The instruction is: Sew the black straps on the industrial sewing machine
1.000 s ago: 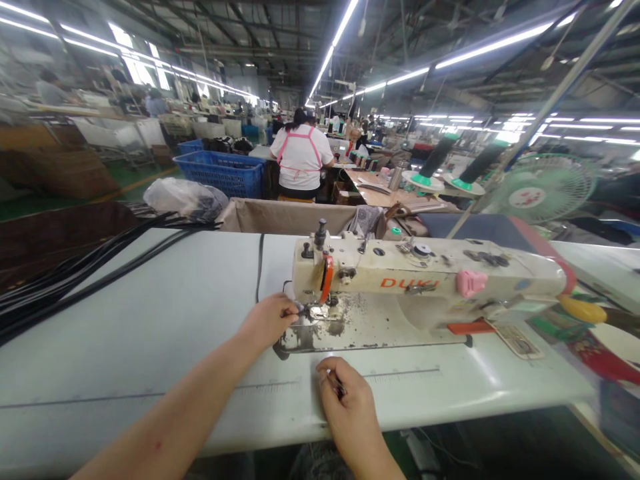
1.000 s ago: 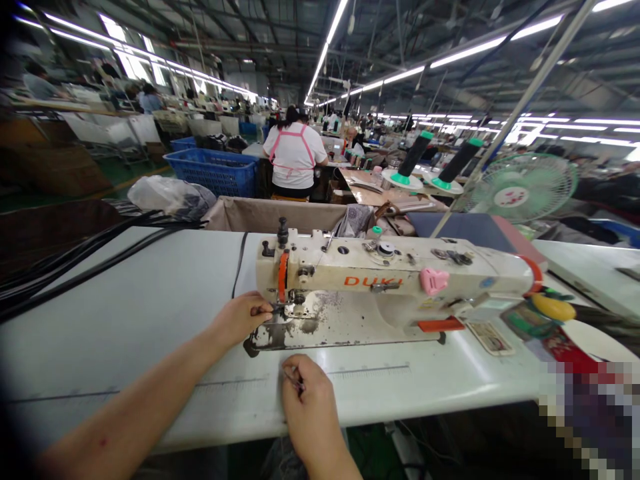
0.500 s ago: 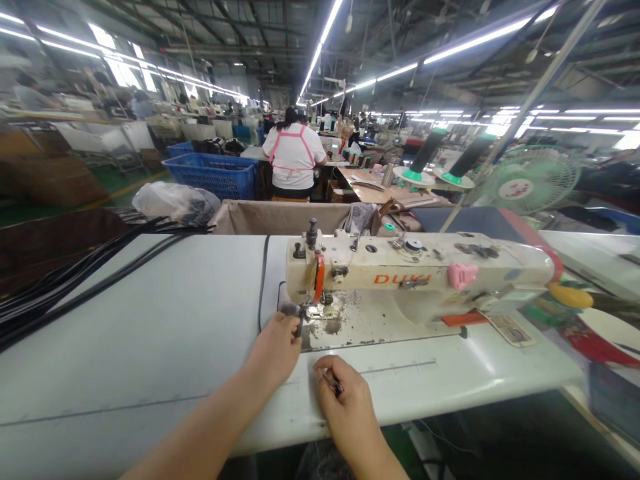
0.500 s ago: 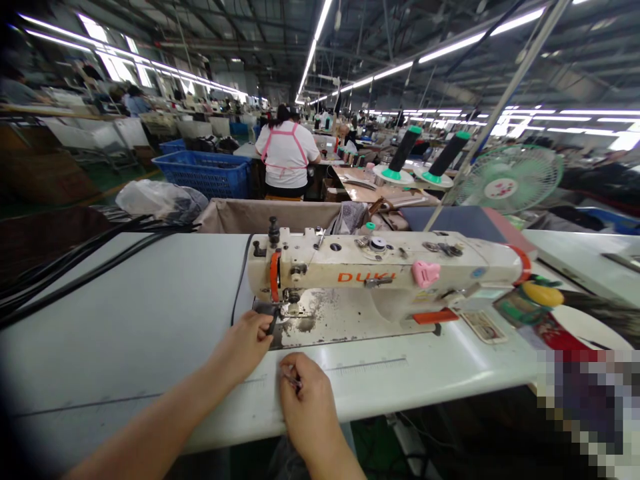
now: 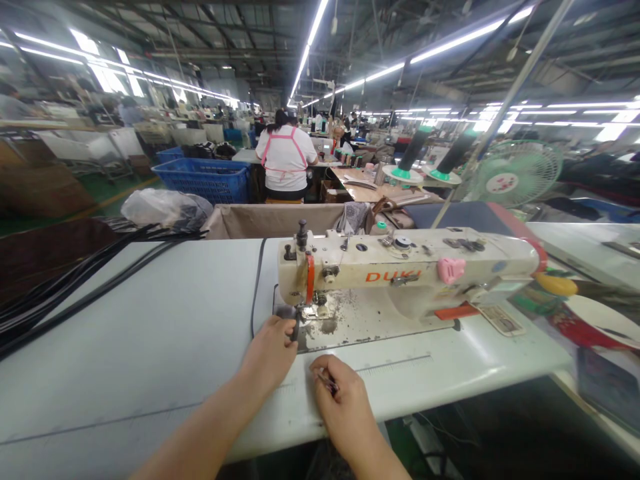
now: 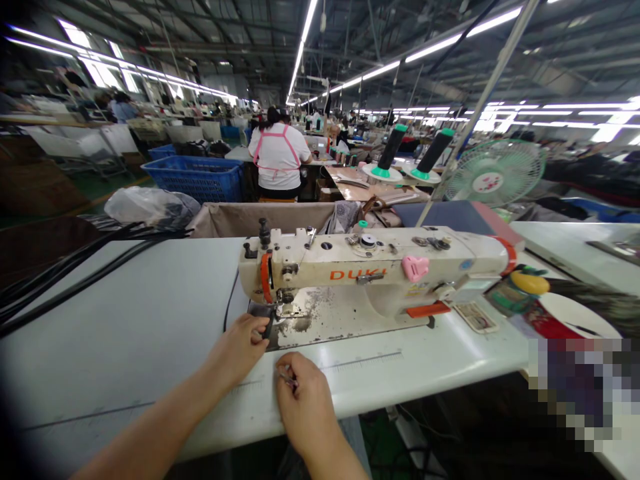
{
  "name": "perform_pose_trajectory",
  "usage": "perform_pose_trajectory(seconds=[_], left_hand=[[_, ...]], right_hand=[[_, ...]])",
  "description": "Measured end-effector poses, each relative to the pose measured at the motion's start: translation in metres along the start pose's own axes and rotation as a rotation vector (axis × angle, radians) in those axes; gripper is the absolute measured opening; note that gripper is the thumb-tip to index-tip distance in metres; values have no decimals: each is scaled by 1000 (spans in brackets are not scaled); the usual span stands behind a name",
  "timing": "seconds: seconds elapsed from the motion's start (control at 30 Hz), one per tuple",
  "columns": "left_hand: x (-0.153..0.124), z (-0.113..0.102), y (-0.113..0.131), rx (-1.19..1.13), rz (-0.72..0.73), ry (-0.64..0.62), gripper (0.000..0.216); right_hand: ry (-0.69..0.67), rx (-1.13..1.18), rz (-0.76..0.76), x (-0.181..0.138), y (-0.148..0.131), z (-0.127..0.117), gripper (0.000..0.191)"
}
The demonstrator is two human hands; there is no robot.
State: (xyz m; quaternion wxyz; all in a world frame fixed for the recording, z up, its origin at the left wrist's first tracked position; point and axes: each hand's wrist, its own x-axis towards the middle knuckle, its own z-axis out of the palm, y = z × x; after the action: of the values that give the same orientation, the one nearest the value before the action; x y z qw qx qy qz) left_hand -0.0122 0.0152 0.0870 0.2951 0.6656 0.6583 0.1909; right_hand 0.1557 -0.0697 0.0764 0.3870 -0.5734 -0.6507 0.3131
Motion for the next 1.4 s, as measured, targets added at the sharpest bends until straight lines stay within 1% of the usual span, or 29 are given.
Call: perform_pose_trajectory(seconds=[0.13, 0.27, 0.37, 0.47, 0.6, 0.67, 0.8, 0.93, 1.0, 1.07, 1.13, 1.17, 1.27, 1.3, 1.33, 1.4], left_hand=[[-2, 4, 2, 9, -10, -10, 32], [-4, 15, 1, -10, 3, 8, 42], [-7, 19, 1, -11, 21, 24, 44], [-11, 15, 4, 47, 46, 10, 47], [-16, 9, 11, 147, 72, -56, 54], [-18, 8, 13, 177, 92, -71, 54], [-22, 7, 13, 237, 124, -125, 51], [-31, 2, 12, 312, 163, -173, 59], [-36, -2, 14, 342, 185, -177, 56], [-41, -7, 17, 362, 206, -177, 47], [-44, -12, 21, 365, 225, -175, 43], [-44, -12, 21, 363, 239, -173, 46], [-40, -9, 17, 346, 321, -151, 61], [-39, -7, 13, 338, 358, -139, 62], [-36, -3, 8, 332, 397, -129, 60], [-31, 7, -8, 331, 466, -109, 48]], right_hand=[[-2, -2, -11, 0, 0, -1, 19], [-9, 2, -10, -1, -1, -1, 18], [-8, 8, -14, -2, -1, -1, 17], [-6, 12, -10, -2, -1, -2, 18], [-8, 29, -1, -1, -2, -2, 17], [-8, 39, -4, -1, -3, -2, 16], [-11, 55, -2, -2, -1, -3, 13], [-32, 106, 2, -5, 3, -6, 16], [-51, 144, 0, -10, 5, -10, 19], [-50, 180, 3, -17, 8, -15, 22], [-14, 203, 11, -28, 13, -22, 27], [18, 211, 23, -34, 17, -27, 30], [170, 228, 105, -54, 34, -44, 40], [239, 234, 149, -61, 41, -50, 44], [309, 241, 200, -68, 49, -56, 47], [447, 259, 313, -82, 68, -69, 54]])
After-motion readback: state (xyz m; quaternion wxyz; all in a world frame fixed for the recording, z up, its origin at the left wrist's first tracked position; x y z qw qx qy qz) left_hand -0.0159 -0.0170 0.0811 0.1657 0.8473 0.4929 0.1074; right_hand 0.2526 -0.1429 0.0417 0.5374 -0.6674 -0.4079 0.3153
